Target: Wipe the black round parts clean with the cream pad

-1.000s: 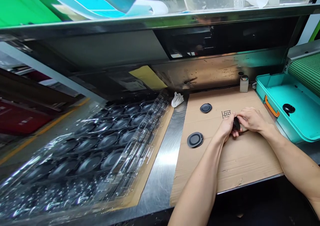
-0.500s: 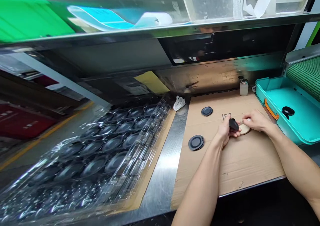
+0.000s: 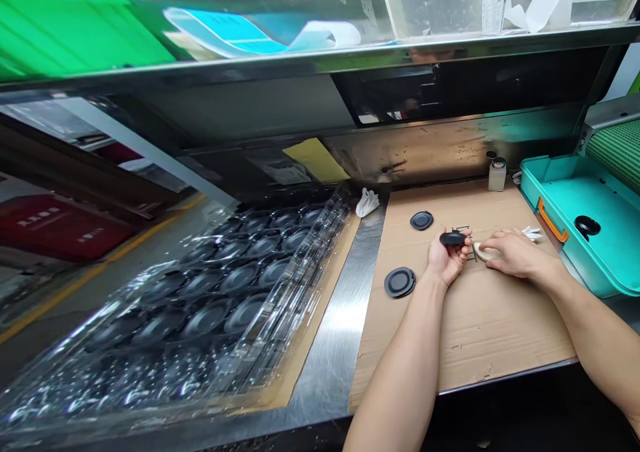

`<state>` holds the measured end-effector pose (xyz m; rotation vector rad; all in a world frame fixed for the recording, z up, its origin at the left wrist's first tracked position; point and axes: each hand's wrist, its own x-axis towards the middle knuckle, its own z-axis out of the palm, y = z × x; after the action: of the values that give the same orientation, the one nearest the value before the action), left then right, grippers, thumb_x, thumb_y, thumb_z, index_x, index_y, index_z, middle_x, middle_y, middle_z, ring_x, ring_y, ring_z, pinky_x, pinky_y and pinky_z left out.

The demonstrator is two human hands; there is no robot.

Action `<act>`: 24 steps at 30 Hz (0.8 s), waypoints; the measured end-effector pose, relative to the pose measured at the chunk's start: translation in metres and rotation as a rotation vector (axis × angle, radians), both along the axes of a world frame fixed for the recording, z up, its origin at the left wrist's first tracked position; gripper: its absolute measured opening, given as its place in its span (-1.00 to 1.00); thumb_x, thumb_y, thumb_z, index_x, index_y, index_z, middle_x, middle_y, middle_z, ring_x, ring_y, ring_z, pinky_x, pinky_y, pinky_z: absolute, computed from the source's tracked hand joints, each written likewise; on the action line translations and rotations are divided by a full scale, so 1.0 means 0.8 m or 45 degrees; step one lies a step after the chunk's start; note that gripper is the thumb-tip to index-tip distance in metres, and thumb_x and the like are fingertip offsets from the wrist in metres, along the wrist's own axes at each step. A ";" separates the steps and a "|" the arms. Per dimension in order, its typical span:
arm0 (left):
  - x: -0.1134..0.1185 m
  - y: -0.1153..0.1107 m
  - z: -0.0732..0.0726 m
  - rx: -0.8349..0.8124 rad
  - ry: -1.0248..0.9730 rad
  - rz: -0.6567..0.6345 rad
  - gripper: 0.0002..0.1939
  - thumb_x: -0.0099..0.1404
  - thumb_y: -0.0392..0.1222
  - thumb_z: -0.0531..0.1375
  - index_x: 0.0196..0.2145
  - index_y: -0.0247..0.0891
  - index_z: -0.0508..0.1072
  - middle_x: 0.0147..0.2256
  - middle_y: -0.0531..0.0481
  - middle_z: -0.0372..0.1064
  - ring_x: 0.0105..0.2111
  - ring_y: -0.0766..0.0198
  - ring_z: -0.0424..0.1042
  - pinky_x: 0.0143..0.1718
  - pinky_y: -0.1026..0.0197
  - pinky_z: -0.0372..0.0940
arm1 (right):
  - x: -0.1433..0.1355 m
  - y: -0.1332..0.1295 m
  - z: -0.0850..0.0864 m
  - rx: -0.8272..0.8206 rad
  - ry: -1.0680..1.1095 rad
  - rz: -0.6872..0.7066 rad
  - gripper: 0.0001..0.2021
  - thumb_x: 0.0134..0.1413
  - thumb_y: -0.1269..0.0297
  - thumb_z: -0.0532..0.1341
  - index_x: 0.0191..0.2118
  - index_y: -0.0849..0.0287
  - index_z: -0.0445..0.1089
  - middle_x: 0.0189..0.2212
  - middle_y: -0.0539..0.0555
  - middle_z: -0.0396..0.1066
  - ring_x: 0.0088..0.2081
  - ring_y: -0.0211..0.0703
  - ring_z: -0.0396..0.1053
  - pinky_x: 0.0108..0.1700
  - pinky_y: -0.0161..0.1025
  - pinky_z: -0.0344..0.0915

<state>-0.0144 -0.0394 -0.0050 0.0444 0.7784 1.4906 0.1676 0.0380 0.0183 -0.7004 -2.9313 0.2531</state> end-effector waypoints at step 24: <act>0.039 0.016 -0.019 0.258 0.042 0.043 -0.59 0.54 -0.06 -0.09 -0.04 -0.33 0.47 -0.02 -0.23 0.51 0.08 0.10 0.48 0.18 0.02 0.34 | -0.044 -0.030 -0.025 0.121 0.375 -0.566 -0.68 0.36 0.07 0.13 0.05 0.05 0.50 -0.09 0.20 0.42 -0.05 0.05 0.30 -0.04 -0.14 0.21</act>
<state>0.0169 -0.0270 -0.0204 0.2097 0.6550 1.6001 0.1325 0.0141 -0.0013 -1.1582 -2.4170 0.1540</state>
